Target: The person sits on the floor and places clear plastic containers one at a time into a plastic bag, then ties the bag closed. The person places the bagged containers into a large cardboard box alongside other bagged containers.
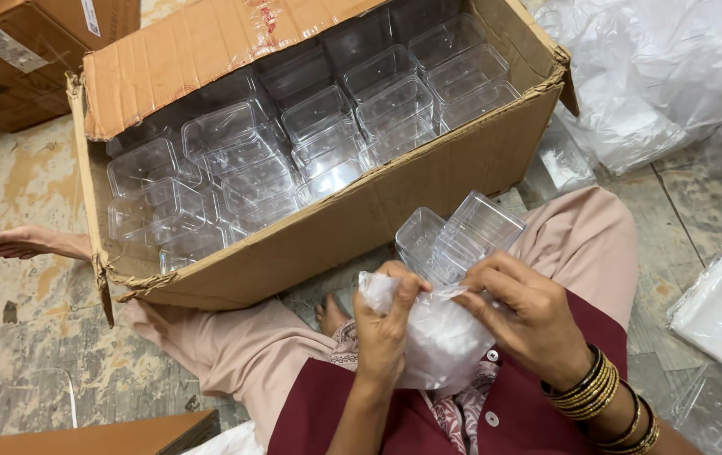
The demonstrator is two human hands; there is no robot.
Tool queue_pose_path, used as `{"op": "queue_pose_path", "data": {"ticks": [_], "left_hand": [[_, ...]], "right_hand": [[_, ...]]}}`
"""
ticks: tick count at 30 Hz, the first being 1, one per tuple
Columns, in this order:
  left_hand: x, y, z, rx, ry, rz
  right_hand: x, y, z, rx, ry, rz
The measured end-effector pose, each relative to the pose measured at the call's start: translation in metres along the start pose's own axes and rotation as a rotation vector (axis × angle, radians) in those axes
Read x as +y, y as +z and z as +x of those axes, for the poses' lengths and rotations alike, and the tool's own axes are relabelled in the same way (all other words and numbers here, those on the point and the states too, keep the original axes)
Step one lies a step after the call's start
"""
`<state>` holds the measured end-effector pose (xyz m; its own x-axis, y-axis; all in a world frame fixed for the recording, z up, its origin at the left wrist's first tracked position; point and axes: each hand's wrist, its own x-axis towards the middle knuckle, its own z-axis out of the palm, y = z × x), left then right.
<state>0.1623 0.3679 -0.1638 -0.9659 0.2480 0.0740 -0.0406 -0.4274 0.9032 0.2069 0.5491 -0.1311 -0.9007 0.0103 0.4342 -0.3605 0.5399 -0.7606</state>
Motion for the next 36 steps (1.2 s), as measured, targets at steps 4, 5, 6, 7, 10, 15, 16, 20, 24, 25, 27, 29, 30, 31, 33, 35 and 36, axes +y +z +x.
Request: {"op": "queue_pose_path", "data": {"ticks": [4,5,6,7,10,15,16,20,24,25,27,29,30,31,33,35,36], "left_hand": [[0.007,-0.007,-0.001,-0.156,-0.095,0.066],[0.006,-0.007,-0.001,-0.173,-0.073,0.105],[0.005,-0.008,-0.002,-0.189,-0.049,0.145],[0.003,-0.009,-0.002,-0.203,-0.023,0.185],[-0.008,-0.009,0.001,-0.053,-0.066,0.101],[-0.007,-0.013,0.000,-0.059,-0.089,0.108],[-0.005,-0.013,0.000,-0.081,-0.114,0.136],[0.000,-0.006,0.005,-0.090,-0.017,0.113],[-0.002,-0.002,0.005,-0.052,-0.073,0.041],[-0.003,-0.001,0.005,-0.044,-0.100,0.032],[-0.006,-0.001,0.006,-0.083,-0.039,0.068],[-0.008,-0.002,0.006,-0.076,-0.014,0.108],[-0.009,-0.003,0.005,-0.050,-0.020,0.132],[-0.009,-0.003,0.005,-0.024,-0.026,0.155],[-0.009,-0.003,0.006,-0.008,-0.001,0.138],[-0.009,-0.001,0.006,0.023,-0.034,0.103],[-0.009,0.000,0.006,0.046,-0.080,0.077]], "right_hand": [[0.006,0.002,-0.002,-0.026,0.089,0.016],[0.007,0.002,-0.003,-0.035,0.088,-0.001],[0.007,0.003,-0.003,-0.045,0.086,-0.017],[0.007,0.003,-0.002,-0.056,0.082,-0.033],[0.006,0.004,-0.002,-0.111,0.153,-0.070],[0.006,0.007,0.001,-0.121,0.072,-0.037],[0.007,0.007,0.001,-0.119,0.037,-0.026],[0.012,0.006,-0.002,-0.181,0.137,-0.097],[0.017,0.005,-0.003,-0.164,0.083,-0.128],[0.018,0.005,-0.003,-0.159,0.082,-0.126],[0.018,0.005,-0.003,-0.136,0.048,-0.108],[0.018,0.006,-0.003,-0.113,0.015,-0.096],[0.017,0.006,-0.003,-0.102,-0.001,-0.092],[0.017,0.007,-0.003,-0.090,-0.018,-0.089],[0.016,0.009,-0.003,-0.090,0.044,-0.113],[0.016,0.010,-0.002,-0.098,0.094,-0.135],[0.016,0.009,-0.003,-0.106,0.114,-0.144]]}}
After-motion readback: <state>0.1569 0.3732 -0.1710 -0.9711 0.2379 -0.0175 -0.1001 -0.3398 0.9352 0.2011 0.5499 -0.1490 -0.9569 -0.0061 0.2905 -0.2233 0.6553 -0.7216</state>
